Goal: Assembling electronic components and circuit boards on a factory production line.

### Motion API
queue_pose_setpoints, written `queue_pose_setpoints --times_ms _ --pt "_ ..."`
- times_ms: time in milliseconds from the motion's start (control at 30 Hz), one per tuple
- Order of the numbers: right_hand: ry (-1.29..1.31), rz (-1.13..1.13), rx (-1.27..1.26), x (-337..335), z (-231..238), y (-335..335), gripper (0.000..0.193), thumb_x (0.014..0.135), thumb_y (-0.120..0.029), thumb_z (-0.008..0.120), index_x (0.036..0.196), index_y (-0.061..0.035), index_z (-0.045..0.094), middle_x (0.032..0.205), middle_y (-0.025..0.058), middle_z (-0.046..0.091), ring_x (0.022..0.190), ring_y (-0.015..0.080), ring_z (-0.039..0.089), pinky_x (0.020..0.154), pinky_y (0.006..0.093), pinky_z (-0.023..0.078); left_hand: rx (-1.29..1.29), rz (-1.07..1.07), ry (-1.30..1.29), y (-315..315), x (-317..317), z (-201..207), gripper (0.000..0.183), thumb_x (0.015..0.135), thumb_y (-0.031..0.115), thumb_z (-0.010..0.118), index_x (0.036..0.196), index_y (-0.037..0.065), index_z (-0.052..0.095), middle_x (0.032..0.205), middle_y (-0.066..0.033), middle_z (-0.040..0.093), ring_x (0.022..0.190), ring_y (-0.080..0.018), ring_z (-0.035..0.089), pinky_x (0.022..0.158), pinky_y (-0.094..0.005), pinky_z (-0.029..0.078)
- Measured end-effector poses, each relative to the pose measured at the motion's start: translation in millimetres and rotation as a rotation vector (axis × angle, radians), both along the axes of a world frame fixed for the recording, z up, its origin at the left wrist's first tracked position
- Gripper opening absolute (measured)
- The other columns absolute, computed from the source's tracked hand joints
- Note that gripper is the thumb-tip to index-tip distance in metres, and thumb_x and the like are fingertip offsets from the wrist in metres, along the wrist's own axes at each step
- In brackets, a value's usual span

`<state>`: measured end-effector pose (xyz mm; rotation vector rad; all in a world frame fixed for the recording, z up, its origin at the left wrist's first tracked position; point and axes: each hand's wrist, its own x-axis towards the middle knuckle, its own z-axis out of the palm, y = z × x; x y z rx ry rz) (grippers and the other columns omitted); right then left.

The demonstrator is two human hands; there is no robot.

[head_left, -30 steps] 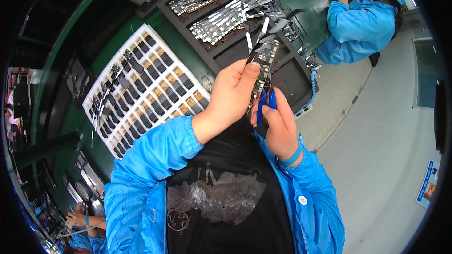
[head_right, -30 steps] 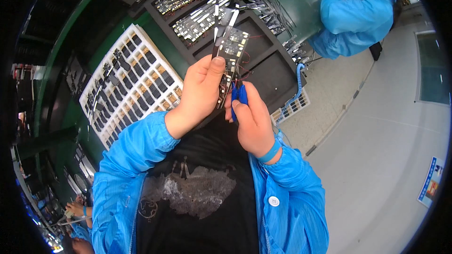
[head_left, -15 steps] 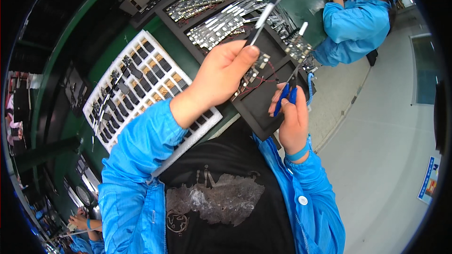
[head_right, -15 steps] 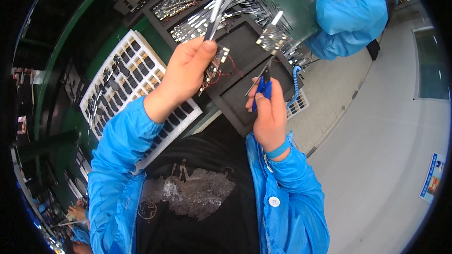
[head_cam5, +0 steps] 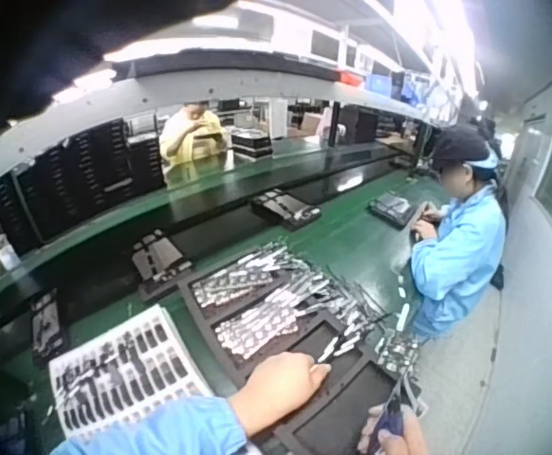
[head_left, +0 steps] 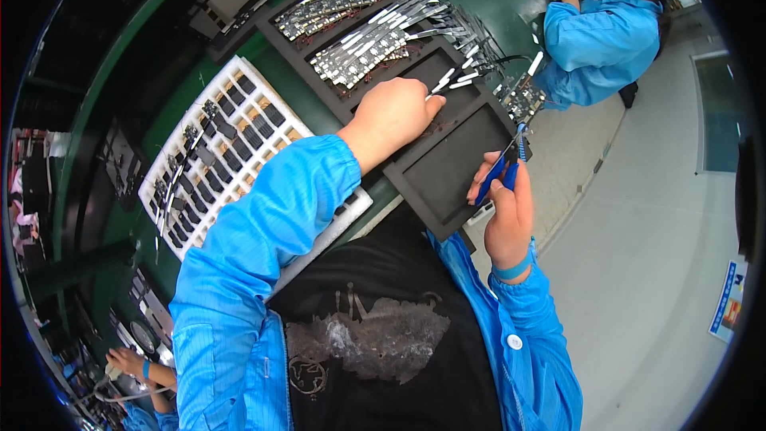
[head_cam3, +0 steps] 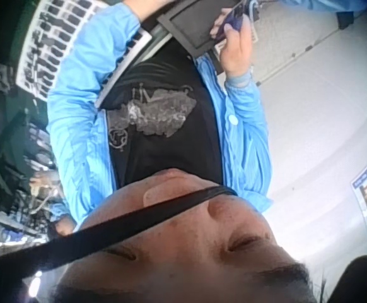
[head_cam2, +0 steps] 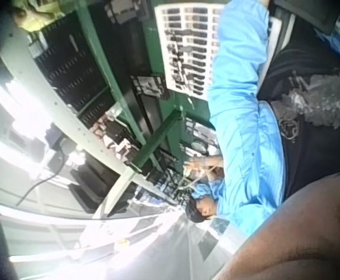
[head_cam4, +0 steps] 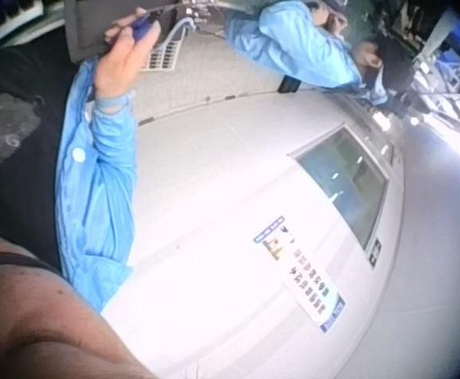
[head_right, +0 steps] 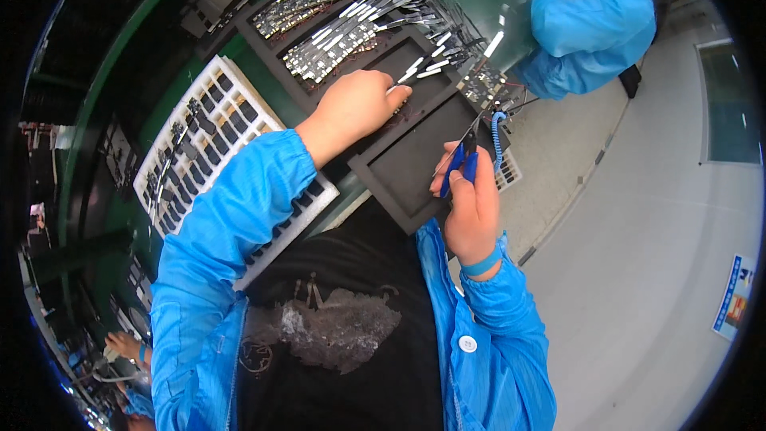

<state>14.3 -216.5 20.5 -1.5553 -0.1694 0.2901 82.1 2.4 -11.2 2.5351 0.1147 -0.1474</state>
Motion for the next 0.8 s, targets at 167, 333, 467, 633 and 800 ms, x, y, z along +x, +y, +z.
queue_pose_setpoints --times_ms 167,333,467,633,800 --pt "-0.015 0.059 0.006 -1.3 0.1 5.6 0.036 0.092 -0.004 0.039 0.126 0.0017 0.050 0.099 0.0074 0.056 0.082 0.0146 0.055 0.077 0.0288 0.045 0.108 -0.023 -0.063 -4.2 -14.1 5.2 0.046 0.092 0.046 0.060 0.091 0.001 0.069 0.083 -0.0209 0.070 0.079 -0.0379 0.070 0.072 -0.0469 0.056" --pt "-0.013 0.133 -0.040 -4.3 -0.8 11.5 0.036 0.093 -0.001 0.040 0.127 0.0021 0.051 0.099 0.0073 0.057 0.083 0.0143 0.055 0.078 0.0285 0.046 0.310 -0.026 -0.353 1.4 -34.7 4.5 0.038 0.085 0.038 0.071 0.092 0.002 0.062 0.086 -0.0148 0.064 0.082 -0.0346 0.066 0.071 -0.0442 0.056" --pt "-0.014 0.198 -0.044 -8.7 -2.8 14.2 0.036 0.094 0.001 0.040 0.129 0.0027 0.050 0.100 0.0072 0.057 0.084 0.0140 0.055 0.079 0.0278 0.046 0.178 -0.102 -0.481 18.0 -61.1 31.3 0.033 0.083 0.033 0.073 0.091 0.003 0.062 0.086 -0.0135 0.062 0.084 -0.0338 0.063 0.073 -0.0435 0.053" --pt "0.004 0.156 -0.037 -13.6 -9.9 8.0 0.038 0.096 -0.004 0.041 0.132 0.0021 0.049 0.104 0.0081 0.057 0.087 0.0145 0.055 0.081 0.0282 0.046 -0.052 0.037 -0.446 66.7 -118.2 48.5 0.024 0.084 0.023 0.072 0.099 0.005 0.067 0.087 -0.0119 0.064 0.084 -0.0323 0.064 0.074 -0.0411 0.051" --pt "-0.029 0.193 -0.076 -13.5 -7.0 9.6 0.037 0.095 -0.006 0.040 0.130 0.0011 0.049 0.103 0.0082 0.056 0.087 0.0151 0.055 0.081 0.0288 0.046 -0.009 0.455 -0.488 171.0 -189.6 41.8 0.014 0.084 0.014 0.070 0.094 0.003 0.069 0.088 -0.0114 0.065 0.085 -0.0278 0.064 0.075 -0.0361 0.052"
